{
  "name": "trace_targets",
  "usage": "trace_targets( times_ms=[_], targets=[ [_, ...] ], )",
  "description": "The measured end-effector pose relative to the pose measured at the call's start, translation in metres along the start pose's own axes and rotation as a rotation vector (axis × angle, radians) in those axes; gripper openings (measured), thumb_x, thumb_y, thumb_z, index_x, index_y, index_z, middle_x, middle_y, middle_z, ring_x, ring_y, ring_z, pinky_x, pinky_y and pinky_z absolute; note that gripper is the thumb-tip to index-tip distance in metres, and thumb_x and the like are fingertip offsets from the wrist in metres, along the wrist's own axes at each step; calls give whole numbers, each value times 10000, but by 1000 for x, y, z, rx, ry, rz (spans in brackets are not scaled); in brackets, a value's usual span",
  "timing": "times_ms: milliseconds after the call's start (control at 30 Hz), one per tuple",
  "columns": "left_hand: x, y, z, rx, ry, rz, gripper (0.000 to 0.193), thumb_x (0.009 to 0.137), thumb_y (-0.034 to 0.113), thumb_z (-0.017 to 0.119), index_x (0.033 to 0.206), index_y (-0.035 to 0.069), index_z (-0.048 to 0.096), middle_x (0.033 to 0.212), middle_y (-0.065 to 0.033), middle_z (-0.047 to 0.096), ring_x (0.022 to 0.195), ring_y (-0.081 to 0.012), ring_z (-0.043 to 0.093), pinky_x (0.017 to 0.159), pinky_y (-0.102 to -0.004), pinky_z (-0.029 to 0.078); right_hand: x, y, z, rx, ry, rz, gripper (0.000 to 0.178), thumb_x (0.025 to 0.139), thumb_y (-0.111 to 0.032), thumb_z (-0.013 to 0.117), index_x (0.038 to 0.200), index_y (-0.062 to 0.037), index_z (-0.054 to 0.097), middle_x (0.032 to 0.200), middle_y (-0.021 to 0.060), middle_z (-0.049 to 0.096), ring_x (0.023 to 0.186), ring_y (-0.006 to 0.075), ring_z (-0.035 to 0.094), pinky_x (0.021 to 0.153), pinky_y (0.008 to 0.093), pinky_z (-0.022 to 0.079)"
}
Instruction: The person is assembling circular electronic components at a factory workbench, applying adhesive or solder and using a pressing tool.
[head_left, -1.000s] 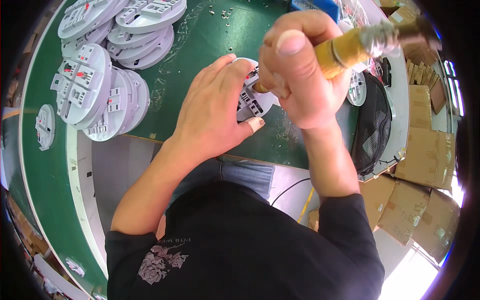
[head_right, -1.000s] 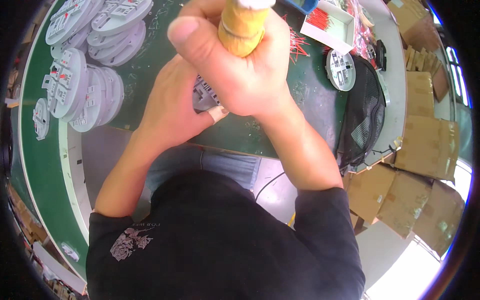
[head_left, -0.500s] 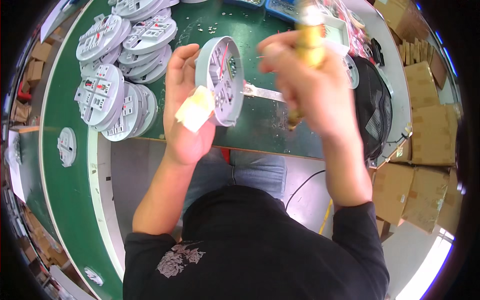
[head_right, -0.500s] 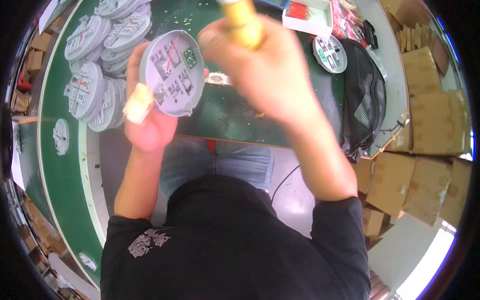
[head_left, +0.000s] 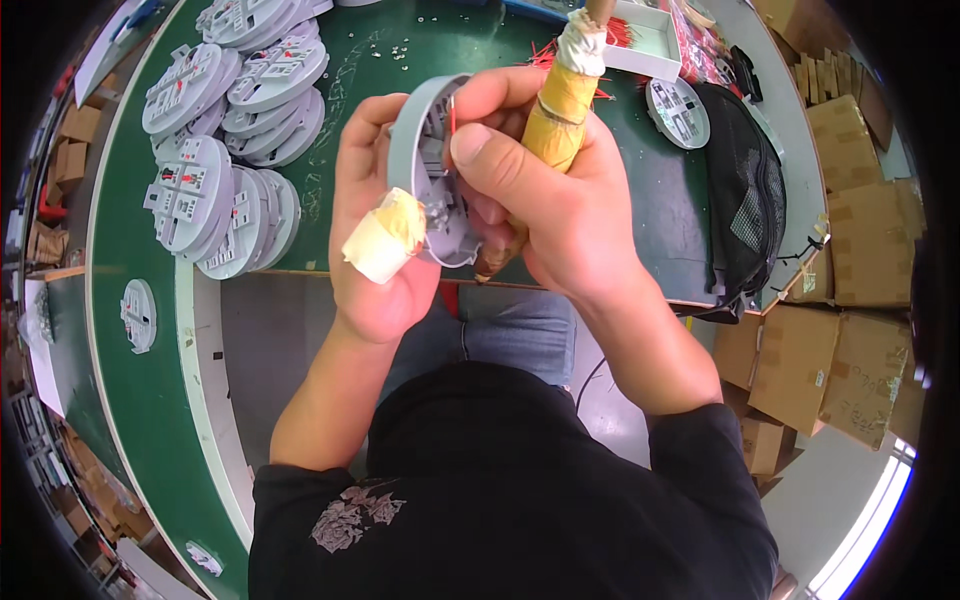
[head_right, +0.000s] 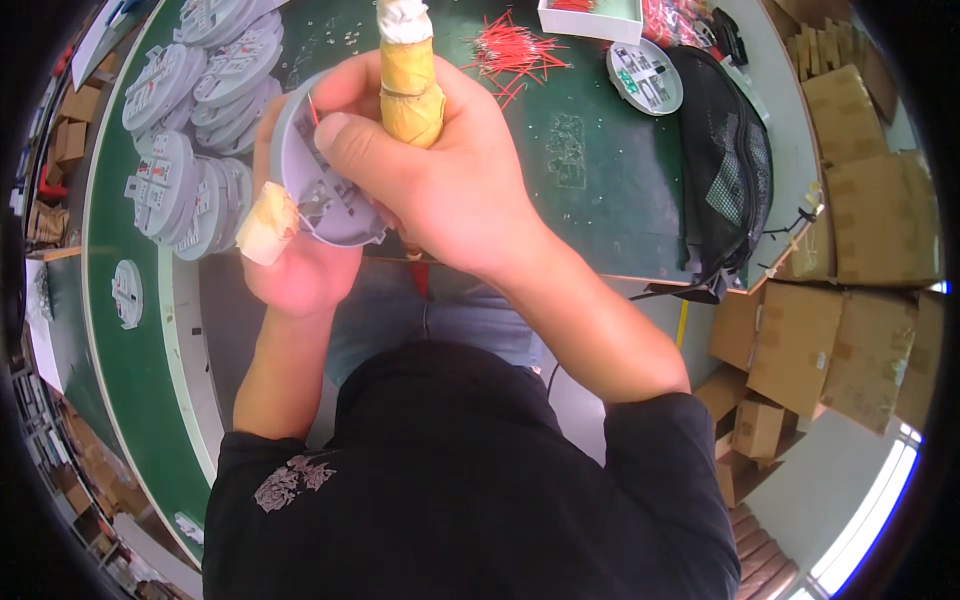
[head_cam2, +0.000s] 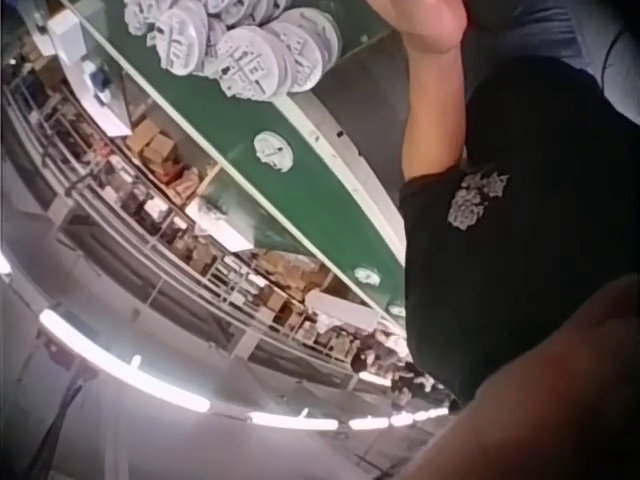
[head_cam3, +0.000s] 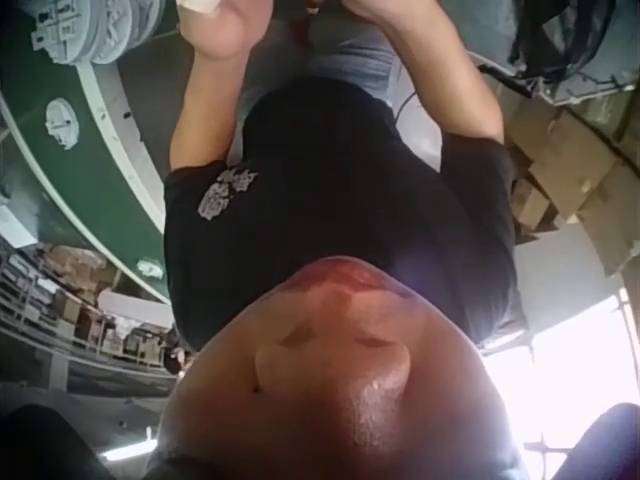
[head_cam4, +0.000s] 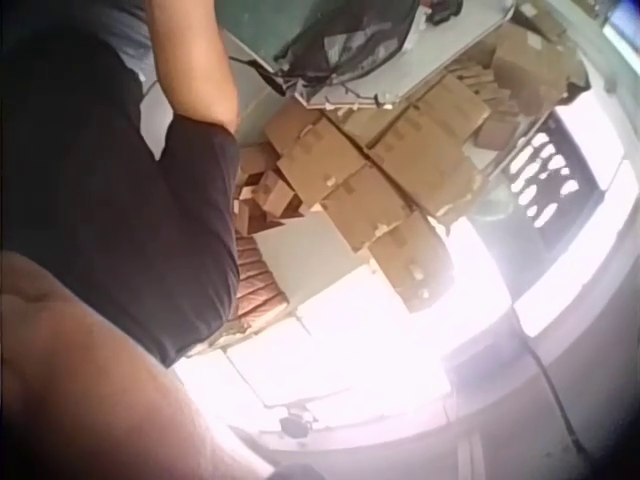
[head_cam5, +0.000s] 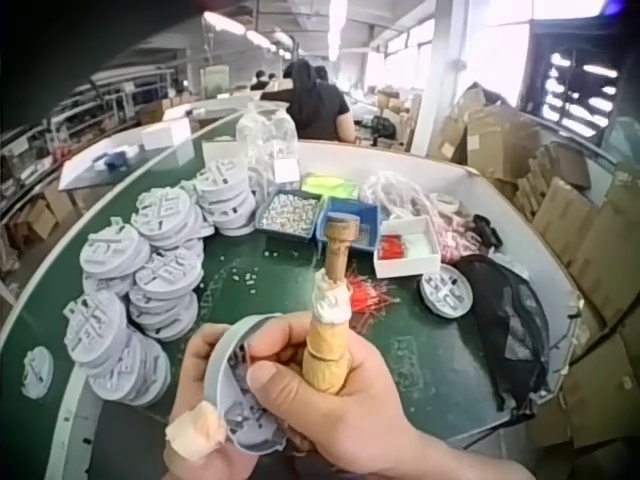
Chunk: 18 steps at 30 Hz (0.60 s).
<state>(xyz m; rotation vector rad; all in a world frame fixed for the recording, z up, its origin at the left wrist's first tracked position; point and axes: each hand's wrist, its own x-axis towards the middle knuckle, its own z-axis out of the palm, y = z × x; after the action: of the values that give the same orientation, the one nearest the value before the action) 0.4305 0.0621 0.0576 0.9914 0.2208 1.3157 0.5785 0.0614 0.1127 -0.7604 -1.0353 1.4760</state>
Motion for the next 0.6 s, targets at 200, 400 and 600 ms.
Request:
trace_targets(
  times_ms=[200, 400, 600],
  targets=[
    [-4, 4, 10, -76, 116, -5, 699, 931, 320, 614, 1458, 22, 265, 1351, -163, 519, 1123, -265, 633, 867, -393, 579, -5, -5, 3, -209, -3, -60, 162, 924, -4, 651, 1085, 11, 648, 867, 54, 674, 621, 69, 563, 484, 216, 433],
    [-12, 3, 11, -86, 234, 11, 697, 922, 270, 579, 1480, 26, 239, 1364, -151, 519, 1226, -270, 580, 1022, -411, 498, -14, -1, 5, -511, 28, -61, 188, 908, 30, 617, 1078, 37, 696, 896, 43, 692, 759, 65, 617, 651, 213, 498],
    [-17, 6, 15, -164, 247, 45, 673, 923, 229, 562, 1483, 25, 249, 1376, -139, 519, 1280, -260, 538, 1090, -403, 431, -16, 7, 1, -640, 14, -145, 182, 873, 0, 652, 1045, 17, 707, 878, 68, 700, 774, 101, 648, 704, 255, 522]
  ],
)
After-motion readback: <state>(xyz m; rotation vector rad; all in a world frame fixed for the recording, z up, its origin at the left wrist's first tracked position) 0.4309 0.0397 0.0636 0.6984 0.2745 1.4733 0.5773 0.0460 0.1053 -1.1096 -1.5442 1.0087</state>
